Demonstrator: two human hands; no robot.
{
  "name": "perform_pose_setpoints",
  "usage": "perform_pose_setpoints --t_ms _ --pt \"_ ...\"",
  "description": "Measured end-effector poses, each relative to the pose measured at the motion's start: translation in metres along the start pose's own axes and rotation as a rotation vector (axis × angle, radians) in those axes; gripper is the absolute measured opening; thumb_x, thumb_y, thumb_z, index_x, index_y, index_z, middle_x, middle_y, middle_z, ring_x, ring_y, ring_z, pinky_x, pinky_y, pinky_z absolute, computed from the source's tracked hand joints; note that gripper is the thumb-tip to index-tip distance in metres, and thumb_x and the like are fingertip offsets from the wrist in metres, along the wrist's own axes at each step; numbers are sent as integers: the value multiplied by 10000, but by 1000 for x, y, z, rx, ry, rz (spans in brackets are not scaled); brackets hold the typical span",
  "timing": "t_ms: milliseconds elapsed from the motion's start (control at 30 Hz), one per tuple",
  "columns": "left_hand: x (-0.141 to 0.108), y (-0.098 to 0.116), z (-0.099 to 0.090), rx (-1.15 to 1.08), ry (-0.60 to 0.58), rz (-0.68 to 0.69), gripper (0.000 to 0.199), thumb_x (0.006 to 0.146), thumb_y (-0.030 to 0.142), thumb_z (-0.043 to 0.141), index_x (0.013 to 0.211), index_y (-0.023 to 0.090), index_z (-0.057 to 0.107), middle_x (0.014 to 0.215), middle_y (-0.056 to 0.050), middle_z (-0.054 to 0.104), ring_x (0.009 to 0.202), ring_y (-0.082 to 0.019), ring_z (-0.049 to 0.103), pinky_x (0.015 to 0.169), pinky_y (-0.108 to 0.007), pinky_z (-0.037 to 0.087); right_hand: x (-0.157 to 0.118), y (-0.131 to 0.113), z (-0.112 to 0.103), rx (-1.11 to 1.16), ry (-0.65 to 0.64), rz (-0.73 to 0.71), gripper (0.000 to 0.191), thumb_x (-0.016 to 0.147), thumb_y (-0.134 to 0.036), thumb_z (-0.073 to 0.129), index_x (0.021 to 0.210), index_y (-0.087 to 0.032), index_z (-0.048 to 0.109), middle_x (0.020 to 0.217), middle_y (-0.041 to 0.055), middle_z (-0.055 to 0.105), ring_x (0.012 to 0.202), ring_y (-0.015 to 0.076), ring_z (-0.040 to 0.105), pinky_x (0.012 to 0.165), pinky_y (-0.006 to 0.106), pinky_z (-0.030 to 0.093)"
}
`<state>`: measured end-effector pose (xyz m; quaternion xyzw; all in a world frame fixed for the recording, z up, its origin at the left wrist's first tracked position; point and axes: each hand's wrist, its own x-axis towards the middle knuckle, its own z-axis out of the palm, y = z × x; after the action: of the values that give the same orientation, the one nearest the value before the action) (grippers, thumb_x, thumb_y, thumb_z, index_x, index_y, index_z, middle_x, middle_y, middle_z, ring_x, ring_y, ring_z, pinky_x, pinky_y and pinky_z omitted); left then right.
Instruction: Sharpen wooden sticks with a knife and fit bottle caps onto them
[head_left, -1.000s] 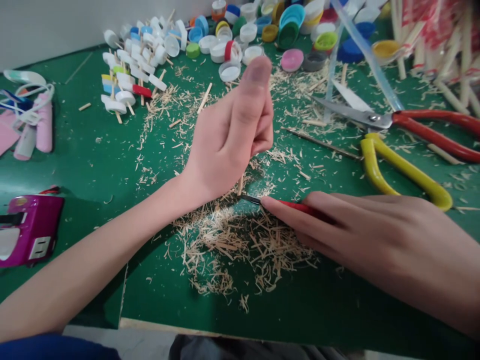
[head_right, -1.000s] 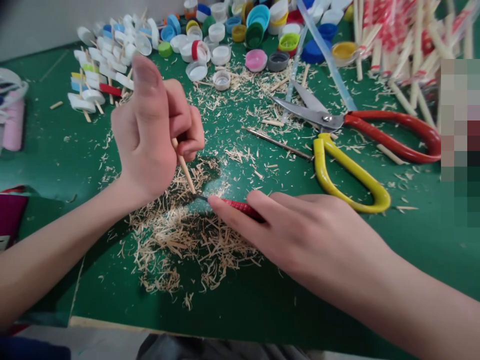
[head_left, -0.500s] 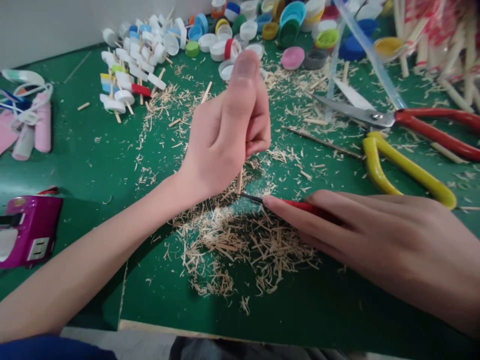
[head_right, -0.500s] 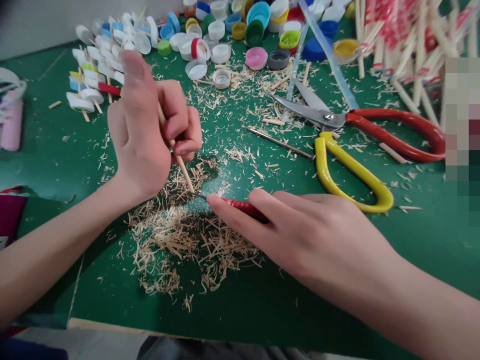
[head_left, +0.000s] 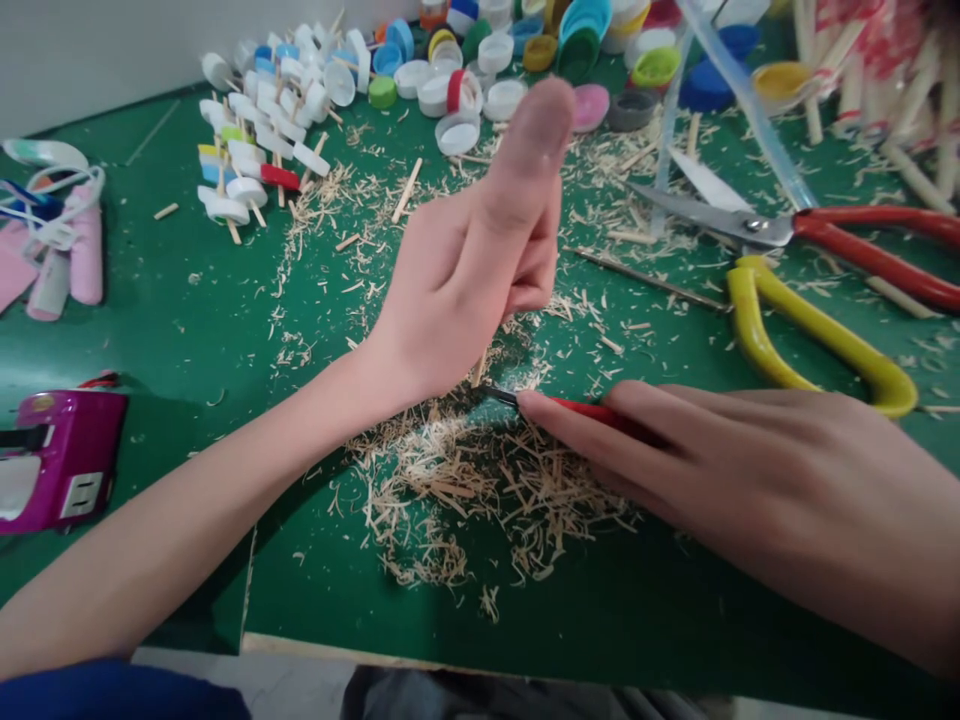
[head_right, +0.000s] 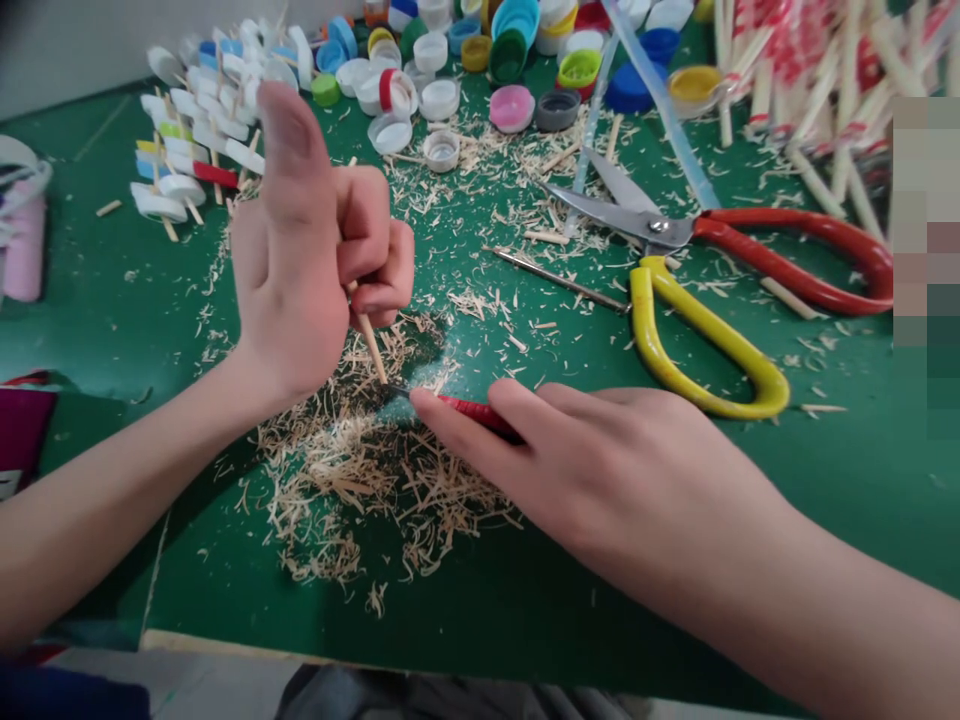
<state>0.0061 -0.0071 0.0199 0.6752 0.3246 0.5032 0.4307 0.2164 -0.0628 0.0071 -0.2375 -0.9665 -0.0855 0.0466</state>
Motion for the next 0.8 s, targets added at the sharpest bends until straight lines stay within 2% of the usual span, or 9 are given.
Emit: perform_pose_setpoints --t_ms 133,233,300,367,500,633,800 --pt "2 -1 0 41 18 -36 540 998 481 319 542 193 281 522 35 266 457 -48 383 479 -214 286 0 -1 2 -6 31 41 539 965 -49 301 1499 -122 303 828 6 519 647 130 461 533 288 321" --pt "2 0 -1 88 21 8 577 996 546 218 540 196 272 526 31 247 452 -49 383 475 -201 309 1 -3 4 -17 70 57 547 965 -41 244 1503 -120 306 832 12 521 651 141 461 538 309 319" --pt "1 1 -1 113 25 27 603 984 586 169 537 194 272 542 25 236 453 -45 391 477 -195 306 1 -3 3 -7 38 37 531 979 -59 233 1506 -100 287 848 17 532 681 149 491 550 329 322" --pt "1 1 -1 93 28 30 582 989 560 231 539 194 284 536 22 245 454 -48 390 461 -208 303 1 -3 1 6 -19 24 526 986 -64 231 1510 -93 264 859 17 543 701 146 507 566 330 336" --pt "3 -5 -1 38 25 62 542 990 443 361 513 189 314 489 27 275 424 -33 397 430 -208 310 0 -3 -3 -6 -48 67 542 989 -84 275 1527 -137 240 849 10 546 662 135 475 529 300 328" --pt "4 -9 -1 83 56 136 562 1006 427 285 495 197 319 463 33 294 392 -13 384 402 -177 299 0 -3 -3 -10 -44 56 552 981 -75 215 1530 -124 224 848 16 562 658 148 489 543 324 350" --pt "1 -6 -8 271 -12 148 548 1035 370 270 538 181 402 506 19 442 446 -33 461 473 -193 398 0 -2 0 30 -53 43 520 999 -92 270 1519 -125 267 835 7 540 668 127 496 546 306 332"
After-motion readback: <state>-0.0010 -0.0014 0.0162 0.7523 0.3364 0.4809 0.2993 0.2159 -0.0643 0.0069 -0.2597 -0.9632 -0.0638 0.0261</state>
